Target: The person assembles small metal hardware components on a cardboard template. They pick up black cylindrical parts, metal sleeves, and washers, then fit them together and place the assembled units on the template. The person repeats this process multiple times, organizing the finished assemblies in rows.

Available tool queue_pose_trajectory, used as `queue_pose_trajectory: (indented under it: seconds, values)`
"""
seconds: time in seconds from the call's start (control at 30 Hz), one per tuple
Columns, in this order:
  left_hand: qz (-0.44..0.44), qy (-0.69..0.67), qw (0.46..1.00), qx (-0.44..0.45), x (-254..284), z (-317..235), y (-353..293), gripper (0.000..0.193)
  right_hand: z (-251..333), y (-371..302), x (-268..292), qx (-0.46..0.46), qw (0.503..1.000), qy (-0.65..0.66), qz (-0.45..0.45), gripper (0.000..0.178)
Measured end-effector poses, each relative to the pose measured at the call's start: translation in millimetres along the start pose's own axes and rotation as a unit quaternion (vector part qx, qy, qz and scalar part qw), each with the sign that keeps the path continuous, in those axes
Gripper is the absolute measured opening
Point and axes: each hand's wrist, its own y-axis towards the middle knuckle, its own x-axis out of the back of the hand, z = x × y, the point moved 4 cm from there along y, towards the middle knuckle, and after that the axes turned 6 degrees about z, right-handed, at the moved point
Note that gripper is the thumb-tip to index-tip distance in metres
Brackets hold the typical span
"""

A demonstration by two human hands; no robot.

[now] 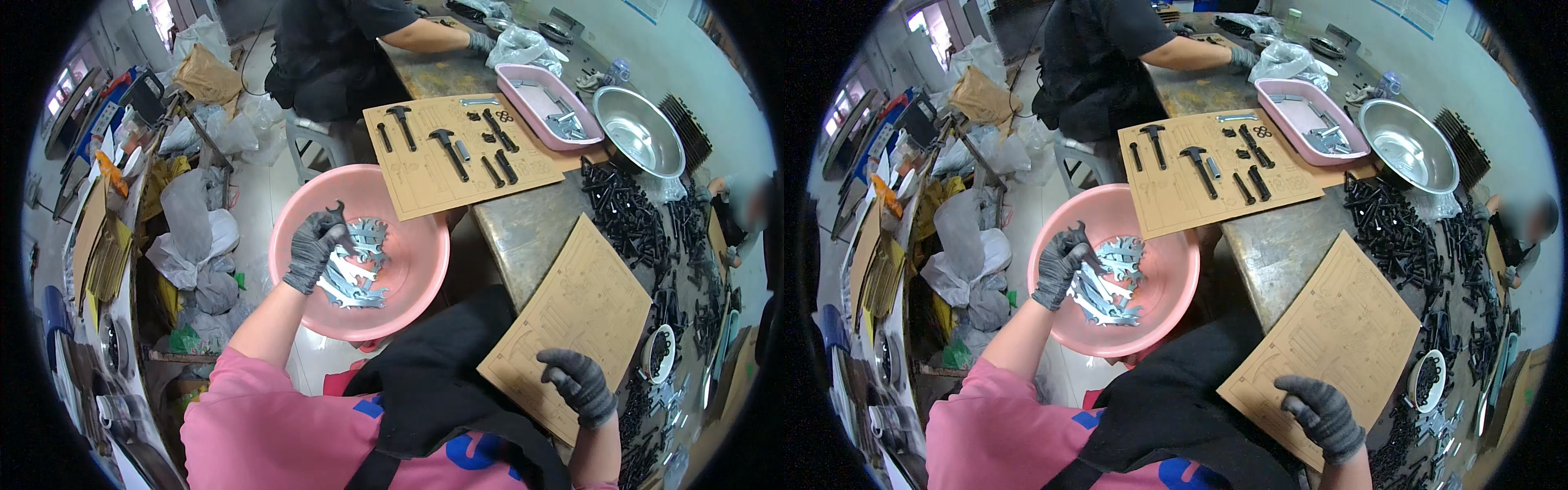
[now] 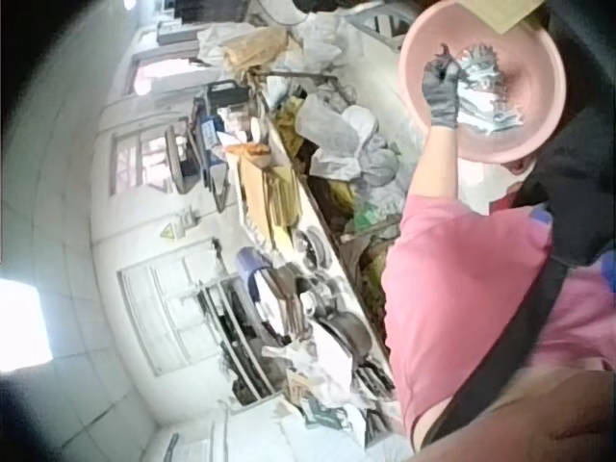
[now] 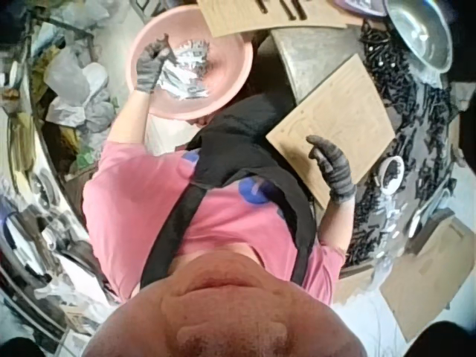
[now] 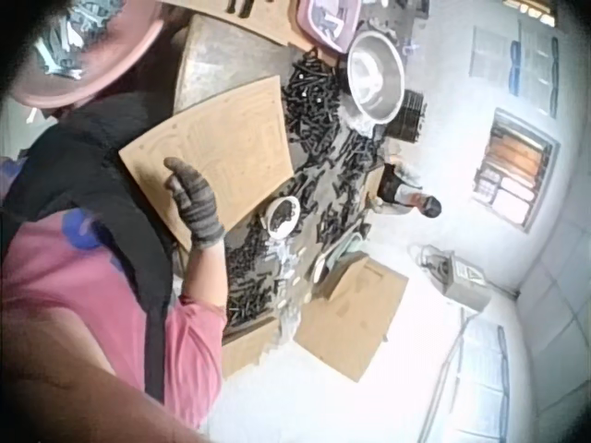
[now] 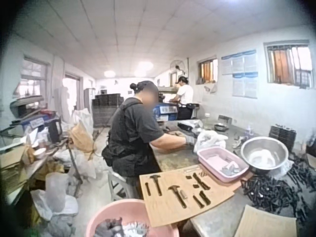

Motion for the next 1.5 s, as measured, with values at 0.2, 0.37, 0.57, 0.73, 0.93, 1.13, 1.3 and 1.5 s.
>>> queue_pose_trajectory:
  seconds: [0.2, 0.37, 0.57, 0.73, 0.93, 1.13, 1.3, 1.5]
  values:
    - [0.181, -0.177, 0.967, -0.003, -125.7, -152.8, -21.4, 0.019, 13.3, 45.2, -13.4, 0.114, 0.989, 0.036, -0.086, 0.028]
    - [0.378, -0.260, 0.888, -0.003, -232.3, -198.6, -61.0, 0.019, 13.4, 26.3, -12.5, 0.135, 0.984, 0.007, -0.116, 0.039]
    - [0.423, -0.162, 0.889, -0.067, -302.5, -221.5, -93.9, 0.026, -27.9, -34.8, -0.8, 0.115, 0.953, 0.147, -0.239, 0.022]
    - [0.415, -0.154, 0.892, -0.087, -335.6, -243.0, -106.8, 0.038, -43.4, -70.2, 10.7, -0.043, 0.946, 0.235, -0.219, 0.022]
    - [0.496, -0.202, 0.843, 0.055, -350.0, -242.1, -111.8, 0.050, -54.1, -76.1, 9.9, -0.034, 0.931, 0.304, -0.199, 0.028]
    - [0.443, -0.223, 0.866, 0.060, -356.2, -234.5, -111.4, 0.055, -59.8, -71.4, 11.0, 0.008, 0.945, 0.282, -0.164, 0.034]
    - [0.481, -0.191, 0.853, 0.060, -364.9, -224.5, -118.7, 0.048, -63.6, -67.8, 19.1, 0.041, 0.960, 0.195, -0.198, 0.034]
    - [0.520, -0.100, 0.848, 0.011, -375.5, -200.2, -72.1, 0.042, -87.0, -74.6, 29.4, -0.023, 0.978, 0.098, -0.181, 0.034]
